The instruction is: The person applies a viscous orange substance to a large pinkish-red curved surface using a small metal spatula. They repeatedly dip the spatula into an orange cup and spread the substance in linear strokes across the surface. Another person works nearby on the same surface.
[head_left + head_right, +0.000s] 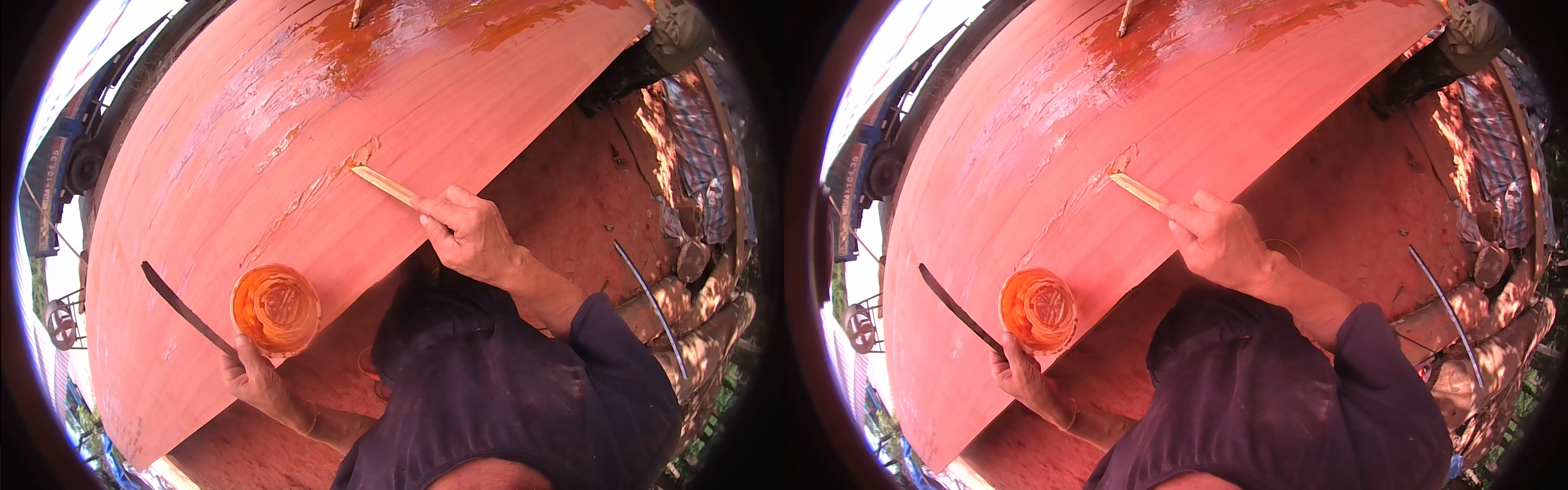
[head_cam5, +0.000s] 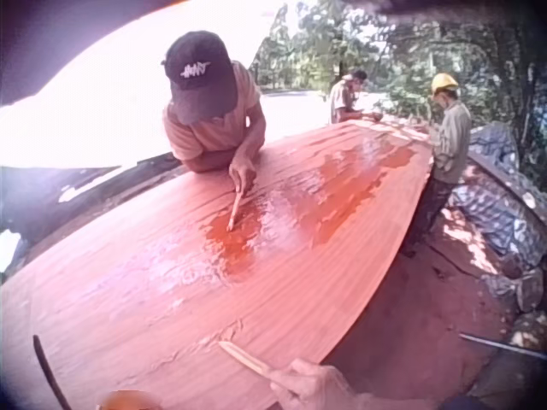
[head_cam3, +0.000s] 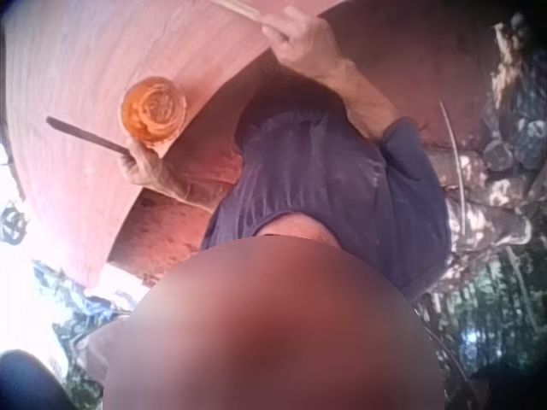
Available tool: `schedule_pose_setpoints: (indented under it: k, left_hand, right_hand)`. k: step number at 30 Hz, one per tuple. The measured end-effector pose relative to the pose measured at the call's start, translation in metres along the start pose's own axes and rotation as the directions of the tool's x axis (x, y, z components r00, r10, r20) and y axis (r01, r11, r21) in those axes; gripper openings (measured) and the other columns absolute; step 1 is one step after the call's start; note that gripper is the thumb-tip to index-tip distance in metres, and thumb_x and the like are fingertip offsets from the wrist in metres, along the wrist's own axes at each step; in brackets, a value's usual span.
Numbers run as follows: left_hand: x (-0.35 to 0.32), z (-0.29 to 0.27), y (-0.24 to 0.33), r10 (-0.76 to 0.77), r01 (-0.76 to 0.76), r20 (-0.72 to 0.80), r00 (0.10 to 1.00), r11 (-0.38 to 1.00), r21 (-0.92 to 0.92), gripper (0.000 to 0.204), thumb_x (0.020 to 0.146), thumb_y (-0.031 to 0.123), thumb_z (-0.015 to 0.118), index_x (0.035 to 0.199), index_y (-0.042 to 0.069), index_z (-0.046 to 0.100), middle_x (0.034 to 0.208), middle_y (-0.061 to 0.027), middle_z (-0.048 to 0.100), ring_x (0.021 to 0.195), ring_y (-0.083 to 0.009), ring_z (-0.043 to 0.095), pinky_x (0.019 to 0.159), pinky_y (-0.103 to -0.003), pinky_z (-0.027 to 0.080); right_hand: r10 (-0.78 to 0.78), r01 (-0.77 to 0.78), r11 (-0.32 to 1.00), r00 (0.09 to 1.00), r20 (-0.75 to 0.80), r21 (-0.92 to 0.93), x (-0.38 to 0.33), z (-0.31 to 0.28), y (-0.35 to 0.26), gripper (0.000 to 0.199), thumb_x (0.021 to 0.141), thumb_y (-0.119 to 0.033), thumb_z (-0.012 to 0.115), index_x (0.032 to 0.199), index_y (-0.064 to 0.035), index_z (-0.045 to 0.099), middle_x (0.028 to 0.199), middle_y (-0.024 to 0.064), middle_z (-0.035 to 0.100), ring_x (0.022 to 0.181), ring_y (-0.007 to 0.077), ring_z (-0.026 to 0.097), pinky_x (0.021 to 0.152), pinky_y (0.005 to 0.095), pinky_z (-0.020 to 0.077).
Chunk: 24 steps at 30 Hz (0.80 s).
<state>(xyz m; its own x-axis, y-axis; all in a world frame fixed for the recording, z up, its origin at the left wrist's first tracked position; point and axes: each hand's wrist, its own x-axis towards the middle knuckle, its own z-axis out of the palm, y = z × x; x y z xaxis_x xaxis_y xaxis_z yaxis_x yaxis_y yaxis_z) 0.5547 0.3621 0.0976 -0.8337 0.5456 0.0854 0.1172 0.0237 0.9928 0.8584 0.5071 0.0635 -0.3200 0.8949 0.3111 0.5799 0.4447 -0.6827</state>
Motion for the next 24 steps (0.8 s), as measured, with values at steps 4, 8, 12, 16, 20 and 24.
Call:
schedule_pose_setpoints:
  k: [4, 8, 12, 16, 20, 24]
  left_hand:
    - [0.001, -0.002, -0.002, -0.017, 0.017, 0.005, 1.0, 1.0, -0.02, 0.013, 0.098, 0.014, 0.071, 0.093, 0.003, 0.065, 0.07, 0.001, 0.062, 0.053, -0.0022, 0.049, 0.047, -0.017, 0.033]
    - [0.001, -0.002, -0.001, -0.02, 0.02, 0.013, 1.0, 1.0, 0.018, 0.013, 0.098, 0.014, 0.07, 0.093, 0.003, 0.065, 0.07, 0.0012, 0.062, 0.053, -0.0021, 0.048, 0.047, -0.017, 0.033]
    - [0.0, 0.0, 0.003, -0.026, 0.026, 0.026, 0.999, 0.999, 0.023, 0.012, 0.099, 0.013, 0.07, 0.093, 0.003, 0.065, 0.07, 0.0011, 0.062, 0.053, -0.0023, 0.048, 0.048, -0.017, 0.034]
    - [-0.001, 0.001, 0.005, -0.034, 0.032, 0.053, 0.998, 0.998, 0.047, 0.012, 0.099, 0.012, 0.07, 0.093, 0.003, 0.065, 0.07, 0.0003, 0.062, 0.054, -0.0032, 0.049, 0.048, -0.017, 0.035]
    - [0.0, 0.005, 0.001, -0.009, 0.009, 0.026, 1.0, 1.0, -0.006, 0.013, 0.098, 0.012, 0.07, 0.092, 0.002, 0.064, 0.07, 0.0001, 0.061, 0.054, -0.0039, 0.05, 0.049, -0.017, 0.036]
    - [-0.001, 0.004, 0.001, -0.024, 0.024, 0.014, 1.0, 0.999, 0.04, 0.013, 0.099, 0.012, 0.069, 0.092, 0.003, 0.064, 0.071, -0.0001, 0.062, 0.055, -0.004, 0.051, 0.049, -0.017, 0.036]
  right_hand:
    - [0.015, -0.023, 0.996, 0.996, -0.088, -0.083, 0.005, -0.001, 0.002, 0.024, 0.089, -0.009, 0.068, 0.112, -0.0038, 0.074, 0.074, 0.0101, 0.053, 0.057, 0.0267, 0.057, 0.052, 0.0395, 0.049]
    - [-0.016, 0.017, 0.999, 0.999, -0.036, 0.032, 0.003, -0.007, 0.007, 0.023, 0.094, -0.004, 0.066, 0.114, 0.0026, 0.072, 0.072, 0.0094, 0.058, 0.06, 0.0171, 0.057, 0.052, 0.0313, 0.0441]
    - [0.153, -0.124, 0.967, 0.981, -0.119, 0.221, 0.01, -0.02, 0.023, 0.023, 0.099, -0.006, 0.062, 0.118, 0.0045, 0.071, 0.078, 0.0122, 0.068, 0.065, 0.0108, 0.059, 0.057, 0.0273, 0.0462]
    - [0.175, -0.154, 0.97, 0.979, -0.102, 0.188, 0.008, -0.016, 0.029, 0.023, 0.099, -0.005, 0.062, 0.118, 0.0046, 0.071, 0.082, 0.015, 0.071, 0.068, 0.0134, 0.064, 0.062, 0.0275, 0.0502]
    - [0.089, -0.061, 0.98, 0.985, -0.146, 0.191, 0.001, -0.002, 0.025, 0.023, 0.099, -0.004, 0.062, 0.118, 0.0049, 0.07, 0.087, 0.0181, 0.073, 0.071, 0.0182, 0.069, 0.064, 0.0288, 0.0527]
    - [0.072, -0.05, 0.976, 0.992, -0.1, 0.213, -0.001, 0.013, 0.013, 0.022, 0.095, -0.002, 0.062, 0.115, 0.0052, 0.069, 0.09, 0.0229, 0.07, 0.075, 0.0332, 0.07, 0.063, 0.0378, 0.0544]
